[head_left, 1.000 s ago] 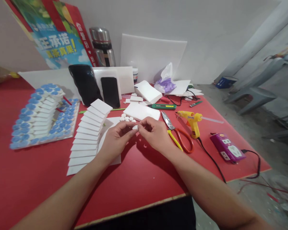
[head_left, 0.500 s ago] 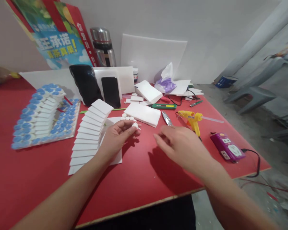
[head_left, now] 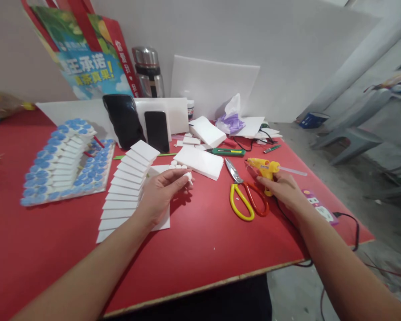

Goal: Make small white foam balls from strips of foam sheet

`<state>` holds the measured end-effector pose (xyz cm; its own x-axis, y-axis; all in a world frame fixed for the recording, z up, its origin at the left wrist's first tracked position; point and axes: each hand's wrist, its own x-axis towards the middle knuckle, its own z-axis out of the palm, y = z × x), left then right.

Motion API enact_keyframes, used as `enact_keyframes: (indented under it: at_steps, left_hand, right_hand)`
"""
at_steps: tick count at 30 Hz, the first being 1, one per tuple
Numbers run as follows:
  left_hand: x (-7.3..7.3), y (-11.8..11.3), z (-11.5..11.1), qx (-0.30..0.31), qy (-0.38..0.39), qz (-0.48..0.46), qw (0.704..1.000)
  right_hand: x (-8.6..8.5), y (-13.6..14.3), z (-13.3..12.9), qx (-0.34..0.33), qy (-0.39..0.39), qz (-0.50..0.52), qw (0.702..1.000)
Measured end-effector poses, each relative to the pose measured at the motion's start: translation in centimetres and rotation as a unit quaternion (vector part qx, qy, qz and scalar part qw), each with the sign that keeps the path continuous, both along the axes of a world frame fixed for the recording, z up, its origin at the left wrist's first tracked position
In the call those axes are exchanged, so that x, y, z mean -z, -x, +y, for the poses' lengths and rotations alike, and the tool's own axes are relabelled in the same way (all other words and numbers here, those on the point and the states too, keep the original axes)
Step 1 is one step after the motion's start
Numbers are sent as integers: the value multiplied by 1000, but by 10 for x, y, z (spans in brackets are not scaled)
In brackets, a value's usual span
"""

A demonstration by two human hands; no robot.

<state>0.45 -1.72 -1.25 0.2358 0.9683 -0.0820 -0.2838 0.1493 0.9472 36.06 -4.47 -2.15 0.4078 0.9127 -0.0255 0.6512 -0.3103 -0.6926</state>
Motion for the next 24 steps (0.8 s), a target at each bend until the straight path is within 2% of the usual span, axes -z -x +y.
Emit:
enact_keyframes:
  at_steps: [2,4,6,9,11,14,17,20,24]
  left_hand:
    - [0,1,0,-9,-5,2,1000]
    - [0,1,0,-21,-16,15,1000]
    - [-1,1,-1,-35,-34,34,998]
    - [-2,0,-1,-57,-55,65,995]
    - [-3,0,-1,-66,-55,76,993]
    - [-3,0,-1,-77,-44,55,995]
    - [-3,0,0,-87,-34,28,995]
    - [-3,-1,0,-87,-24,21,996]
    - [-2,-2,1,-85,-17,28,996]
  right_hand:
    - [-2,8,-1,38,-41,85,995]
    - [-13,22,-9,46,-104,157,981]
    - [-30,41,-19,1,-148,224,963]
    - [-54,77,-24,-99,-137,306,937]
    - [-59,101,-19,-169,-107,324,925]
    - [-48,127,-7,-251,-97,344,900]
    - [-30,139,-3,-299,-89,350,884]
    - [-22,140,-6,-311,-76,347,882]
    - [-24,138,-7,-309,-70,338,886]
